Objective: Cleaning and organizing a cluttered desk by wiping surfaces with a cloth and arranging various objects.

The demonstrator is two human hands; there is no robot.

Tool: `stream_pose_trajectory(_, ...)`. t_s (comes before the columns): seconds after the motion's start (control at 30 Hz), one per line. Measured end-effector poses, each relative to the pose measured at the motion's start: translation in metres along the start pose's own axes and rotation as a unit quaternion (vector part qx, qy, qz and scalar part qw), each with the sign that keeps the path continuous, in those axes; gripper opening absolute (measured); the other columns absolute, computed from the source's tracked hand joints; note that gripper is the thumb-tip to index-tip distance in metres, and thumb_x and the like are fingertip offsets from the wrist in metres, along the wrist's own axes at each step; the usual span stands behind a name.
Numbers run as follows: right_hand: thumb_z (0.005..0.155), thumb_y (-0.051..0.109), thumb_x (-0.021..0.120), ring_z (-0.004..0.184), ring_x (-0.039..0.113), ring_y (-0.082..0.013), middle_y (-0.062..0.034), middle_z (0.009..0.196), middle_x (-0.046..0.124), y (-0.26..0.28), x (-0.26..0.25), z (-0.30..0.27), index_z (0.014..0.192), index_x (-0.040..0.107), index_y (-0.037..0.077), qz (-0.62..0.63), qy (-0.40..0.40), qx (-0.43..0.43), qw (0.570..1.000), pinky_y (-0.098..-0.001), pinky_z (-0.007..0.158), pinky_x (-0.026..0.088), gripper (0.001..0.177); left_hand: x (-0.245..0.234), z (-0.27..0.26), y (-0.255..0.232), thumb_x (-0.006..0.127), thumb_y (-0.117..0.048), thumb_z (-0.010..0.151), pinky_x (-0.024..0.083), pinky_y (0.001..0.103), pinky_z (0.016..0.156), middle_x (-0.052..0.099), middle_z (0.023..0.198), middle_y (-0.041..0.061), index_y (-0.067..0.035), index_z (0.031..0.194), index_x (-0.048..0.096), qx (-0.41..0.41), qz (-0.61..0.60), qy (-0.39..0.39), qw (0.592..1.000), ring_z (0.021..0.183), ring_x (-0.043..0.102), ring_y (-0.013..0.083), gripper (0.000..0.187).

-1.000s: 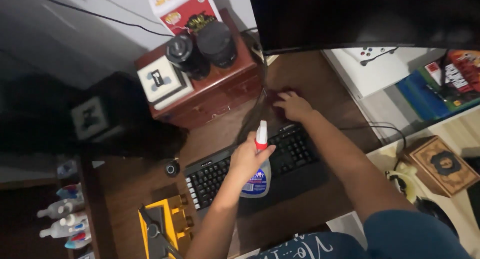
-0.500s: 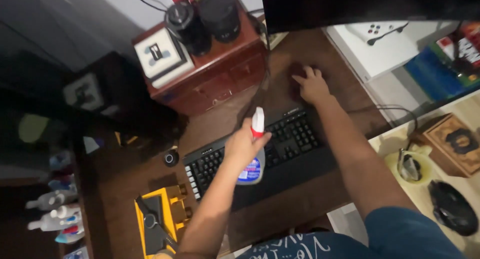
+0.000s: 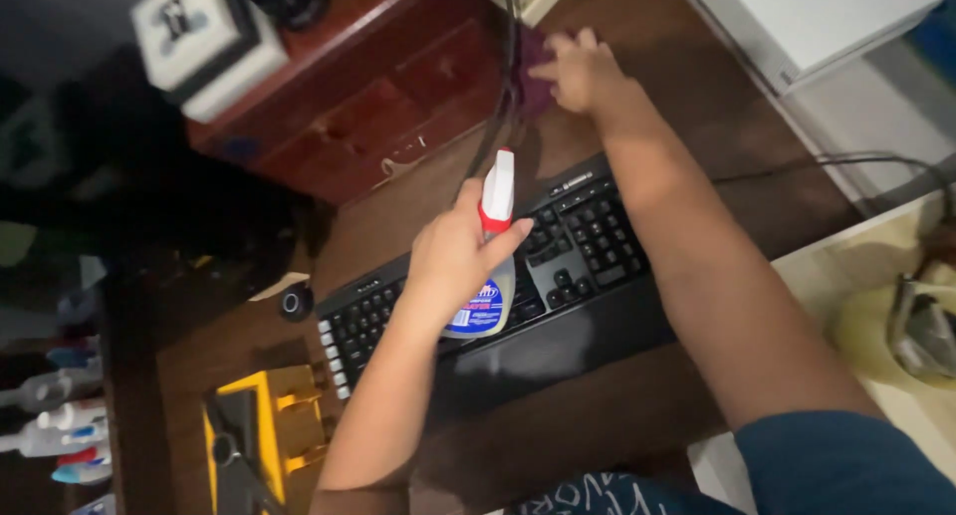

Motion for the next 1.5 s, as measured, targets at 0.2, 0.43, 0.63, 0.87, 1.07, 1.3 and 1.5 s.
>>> stream_pose_trajectory(0.2, 0.078, -0.007, 0.053, 0.131, 0.055, -0.0351, -0.0070, 0.152, 0.052, -0.037, 0.047, 0.079, 0.133, 0.070, 0.017, 0.170, -0.006, -0.001, 0.985, -0.0398, 0.110, 0.044, 0.062, 0.003, -0.007, -0.011, 0.073, -0.049, 0.086, 0.055, 0.049, 0.074, 0.074, 0.085, 0.017, -0.007, 0.132, 0.051, 0.033, 0.042, -0.021, 0.998, 0.083, 0.072, 0.0400, 0.066)
stream_pose_trajectory(0.43, 0.082, 0.003, 0.059, 0.124, 0.057, -0.0401, -0.0220, 0.134, 0.062, -0.045, 0.065, 0.131, 0.136, 0.057, 0.005, 0.166, 0.035, 0.053, 0.984, -0.0455, 0.101, 0.047, 0.054, -0.001, -0.016, -0.010, 0.074, -0.049, 0.082, 0.055, 0.049, 0.071, 0.074, 0.083, 0.017, -0.010, 0.134, 0.053, 0.035, 0.052, -0.042, 0.997, 0.081, 0.072, 0.0402, 0.068)
stream_pose_trajectory(0.63, 0.089, 0.009, 0.056, 0.116, 0.062, -0.0444, -0.0260, 0.128, 0.065, -0.036, 0.073, 0.141, 0.127, 0.067, 0.002, 0.073, 0.065, 0.084, 0.992, -0.0512, 0.096, 0.051, 0.039, -0.002, -0.018, -0.013, 0.075, -0.048, 0.083, 0.055, 0.048, 0.072, 0.074, 0.086, 0.018, -0.008, 0.131, 0.055, 0.037, 0.051, -0.021, 0.998, 0.084, 0.072, 0.0402, 0.066)
stream_pose_trajectory(0.87, 0.101, 0.021, 0.052, 0.126, 0.059, -0.0383, -0.0183, 0.139, 0.063, -0.027, 0.059, 0.143, 0.132, 0.066, 0.010, 0.170, 0.004, 0.049, 0.984, -0.0459, 0.103, 0.049, 0.036, 0.002, -0.015, -0.017, 0.075, -0.045, 0.085, 0.056, 0.045, 0.076, 0.075, 0.090, 0.017, -0.007, 0.136, 0.053, 0.037, 0.014, -0.002, 0.999, 0.085, 0.074, 0.0375, 0.068)
stream_pose_trajectory(1.07, 0.096, 0.029, 0.058, 0.135, 0.037, -0.0434, -0.0174, 0.153, 0.043, -0.038, 0.064, 0.135, 0.147, 0.051, 0.018, 0.149, 0.025, 0.081, 0.985, -0.0506, 0.107, 0.036, 0.052, 0.010, -0.014, -0.019, 0.075, -0.044, 0.084, 0.057, 0.044, 0.076, 0.076, 0.087, 0.015, -0.007, 0.135, 0.054, 0.037, -0.016, 0.012, 0.999, 0.085, 0.074, 0.0364, 0.066)
stream_pose_trajectory(1.3, 0.079, 0.008, 0.061, 0.134, 0.059, -0.0298, -0.0065, 0.139, 0.067, -0.093, 0.051, 0.085, 0.118, 0.079, 0.025, 0.102, 0.009, -0.099, 0.990, -0.0455, 0.118, 0.041, 0.046, 0.014, -0.016, -0.032, 0.074, -0.047, 0.084, 0.056, 0.046, 0.074, 0.075, 0.083, 0.016, -0.010, 0.131, 0.054, 0.025, -0.024, 0.072, 0.997, 0.083, 0.073, 0.0380, 0.063)
stream_pose_trajectory(1.5, 0.082, 0.009, 0.065, 0.123, 0.052, -0.0435, -0.0133, 0.146, 0.058, -0.169, 0.009, 0.013, 0.131, 0.073, 0.023, -0.018, -0.142, 0.101, 0.984, -0.0499, 0.108, 0.044, 0.052, -0.009, -0.018, -0.036, 0.072, -0.049, 0.085, 0.057, 0.046, 0.075, 0.075, 0.086, 0.016, -0.011, 0.131, 0.054, 0.014, -0.078, 0.083, 0.993, 0.084, 0.074, 0.0375, 0.063)
Point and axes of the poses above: each hand's wrist, its own z-axis towards the middle knuckle, its own x-axis out of the palm, y = z × x, the point moved 9 cm from there along z, towards the middle knuckle
